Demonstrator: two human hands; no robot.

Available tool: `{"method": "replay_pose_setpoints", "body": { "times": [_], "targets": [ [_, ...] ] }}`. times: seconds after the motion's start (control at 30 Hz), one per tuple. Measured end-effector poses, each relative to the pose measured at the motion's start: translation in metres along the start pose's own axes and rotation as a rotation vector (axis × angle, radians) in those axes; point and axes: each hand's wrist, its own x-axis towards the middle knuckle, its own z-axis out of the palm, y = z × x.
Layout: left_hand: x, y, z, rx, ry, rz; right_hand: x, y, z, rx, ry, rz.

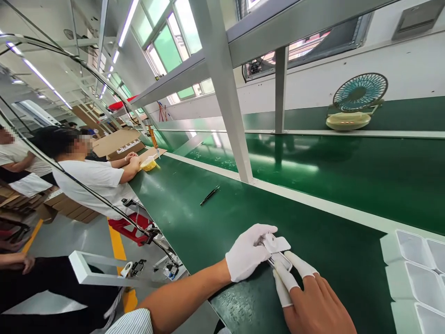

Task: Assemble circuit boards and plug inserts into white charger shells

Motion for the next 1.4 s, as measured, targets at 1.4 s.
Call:
{"method": "replay_pose_setpoints", "body": {
  "times": [1.4],
  "targets": [
    [-0.007, 0.02, -0.007, -0.109, -0.045, -0.017, 0.019, -0.012, -0.002, 0.228, 0.014, 0.45]
  ]
}}
